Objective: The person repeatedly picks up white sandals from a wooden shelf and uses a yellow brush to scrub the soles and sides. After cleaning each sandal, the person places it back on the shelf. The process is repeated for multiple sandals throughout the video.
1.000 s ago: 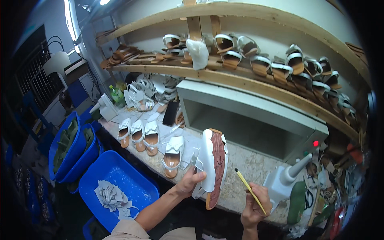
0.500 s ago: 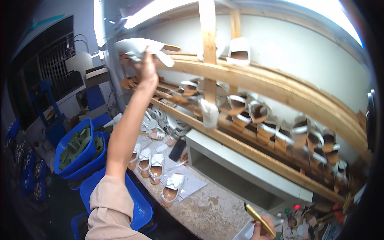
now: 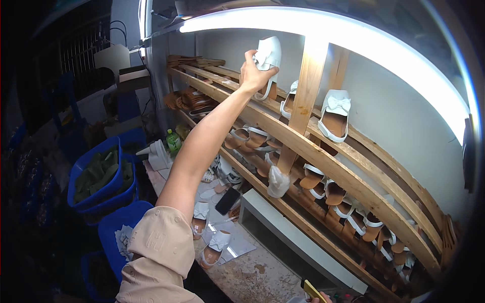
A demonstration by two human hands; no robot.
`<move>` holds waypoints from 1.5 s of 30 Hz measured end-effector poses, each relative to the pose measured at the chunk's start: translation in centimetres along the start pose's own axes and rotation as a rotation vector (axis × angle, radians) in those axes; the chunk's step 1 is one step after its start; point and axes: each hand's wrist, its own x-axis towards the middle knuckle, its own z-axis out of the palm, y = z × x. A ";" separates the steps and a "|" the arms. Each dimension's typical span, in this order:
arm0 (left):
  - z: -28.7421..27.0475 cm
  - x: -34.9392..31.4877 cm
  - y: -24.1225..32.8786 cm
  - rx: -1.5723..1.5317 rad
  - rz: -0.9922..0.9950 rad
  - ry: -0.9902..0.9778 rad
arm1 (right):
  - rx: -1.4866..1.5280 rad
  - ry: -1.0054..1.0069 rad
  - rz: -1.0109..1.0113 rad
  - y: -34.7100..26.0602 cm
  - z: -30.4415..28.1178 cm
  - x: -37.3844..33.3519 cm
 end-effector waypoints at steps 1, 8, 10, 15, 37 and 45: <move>0.4 0.1 -0.2 0.092 0.018 -0.035 | 0.006 -0.008 0.000 -0.2 0.2 0.1; 2.1 -0.7 -2.4 0.440 -0.111 -0.391 | 0.011 -0.011 0.102 -1.1 1.6 -0.4; 2.8 -1.0 -2.2 0.465 -0.117 -0.417 | 0.026 0.008 0.079 0.0 1.4 -0.5; 0.7 -1.2 1.0 0.311 0.049 -0.202 | 0.177 0.054 0.039 4.9 -0.9 -2.9; 9.8 -34.0 6.4 0.334 0.930 -0.505 | 0.238 0.432 0.161 17.3 -10.1 -17.6; -1.3 -44.9 6.2 -0.271 0.913 -0.165 | 0.298 0.227 -0.054 16.2 -5.9 -16.4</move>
